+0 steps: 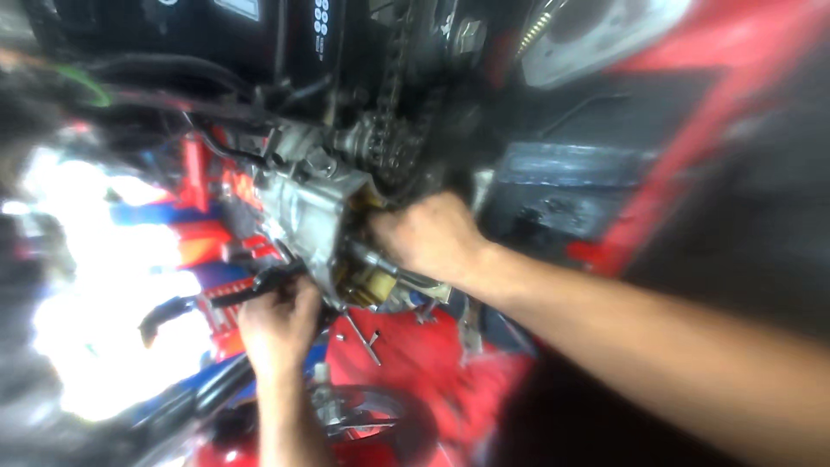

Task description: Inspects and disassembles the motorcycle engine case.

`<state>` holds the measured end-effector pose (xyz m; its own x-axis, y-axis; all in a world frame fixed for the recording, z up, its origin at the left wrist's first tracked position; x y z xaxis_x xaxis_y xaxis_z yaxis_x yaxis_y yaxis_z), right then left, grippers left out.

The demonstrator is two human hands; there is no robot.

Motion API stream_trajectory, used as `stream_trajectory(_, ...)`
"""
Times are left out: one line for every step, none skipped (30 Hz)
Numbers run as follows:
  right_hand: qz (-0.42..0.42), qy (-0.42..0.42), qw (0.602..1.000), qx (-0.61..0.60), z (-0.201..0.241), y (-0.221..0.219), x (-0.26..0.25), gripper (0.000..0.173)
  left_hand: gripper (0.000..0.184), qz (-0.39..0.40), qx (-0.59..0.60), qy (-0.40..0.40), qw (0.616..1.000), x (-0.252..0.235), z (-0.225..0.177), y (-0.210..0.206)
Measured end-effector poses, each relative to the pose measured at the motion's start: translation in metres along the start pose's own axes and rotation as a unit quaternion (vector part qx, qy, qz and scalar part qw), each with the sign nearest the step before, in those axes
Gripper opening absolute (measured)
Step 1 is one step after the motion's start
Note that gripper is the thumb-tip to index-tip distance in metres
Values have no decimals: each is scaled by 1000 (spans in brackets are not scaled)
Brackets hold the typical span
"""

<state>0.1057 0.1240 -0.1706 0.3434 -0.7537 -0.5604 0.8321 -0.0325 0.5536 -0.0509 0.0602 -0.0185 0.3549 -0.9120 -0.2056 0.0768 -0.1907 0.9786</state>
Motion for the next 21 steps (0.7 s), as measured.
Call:
stream_trajectory(7,-8,1000,1,1,1,-1,17,16,2,0,1,1000,0,0,1)
stream_trajectory(16,-22,1000,3,2,1,-1,16,15,5,1,3,1000,0,0,1)
stream_trajectory(22,-38,999,6,4,2,-1,15,15,8,7,5,1000,0,0,1)
stream_trajectory(21,-51,998,13,5,2,-1,15,15,10,13,6,1000,0,1,0)
stream_trajectory(16,-59,998,21,7,2,0,15,15,12,17,7,1000,1,2,0)
stream_trajectory(10,-64,998,27,8,1,0,15,14,12,16,8,1000,1,2,0)
stream_trajectory(7,-66,997,28,8,1,1,15,15,13,15,10,1000,1,3,1)
stream_trajectory(4,-66,997,28,8,1,1,15,15,13,15,10,1000,1,2,1)
stream_trajectory(-4,-64,998,28,8,0,1,15,14,14,18,8,1000,1,3,1)
stream_trajectory(-15,-61,998,28,8,0,2,16,14,13,28,5,1000,2,3,1)
stream_trajectory(-26,-62,997,28,8,-1,2,17,14,13,38,-1,999,2,2,0)
stream_trajectory(-39,-66,997,29,7,-2,3,18,15,12,49,-8,999,2,3,0)
stream_trajectory(-55,-71,996,30,7,-3,3,22,15,13,57,-15,998,2,4,0)
stream_trajectory(-71,-77,994,33,6,-4,4,26,17,13,55,-18,998,2,5,1)
stream_trajectory(-81,-82,993,35,6,-5,5,29,18,14,39,-21,999,3,5,2)
stream_trajectory(-88,-86,992,38,7,-6,6,31,21,9,9,-23,1000,3,5,3)
stream_trajectory(-95,-87,991,38,7,-7,7,31,23,1,-21,-26,999,4,4,5)
stream_trajectory(-101,-88,990,39,7,-8,8,32,24,-7,-45,-31,998,4,2,6)
stream_trajectory(-105,-89,990,40,7,-8,8,32,25,-13,-59,-34,998,5,1,6)
stream_trajectory(-104,-92,989,42,7,-7,7,32,23,-18,-67,-38,997,5,0,5)
stream_trajectory(-107,-95,989,44,7,-6,7,32,22,-26,-70,-39,996,5,-1,4)
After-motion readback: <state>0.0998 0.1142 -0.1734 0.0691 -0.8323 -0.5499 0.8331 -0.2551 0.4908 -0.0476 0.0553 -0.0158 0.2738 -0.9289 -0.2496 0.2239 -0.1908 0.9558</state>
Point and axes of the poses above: each hand's wrist, its own x-axis away from the middle knuckle, its own y-axis out of the back of the hand, z = x × y, the point moved 6 cm from there along -x, towards the middle knuckle, and after that the axes turned 12 degrees about y, right-handed, at the moved point
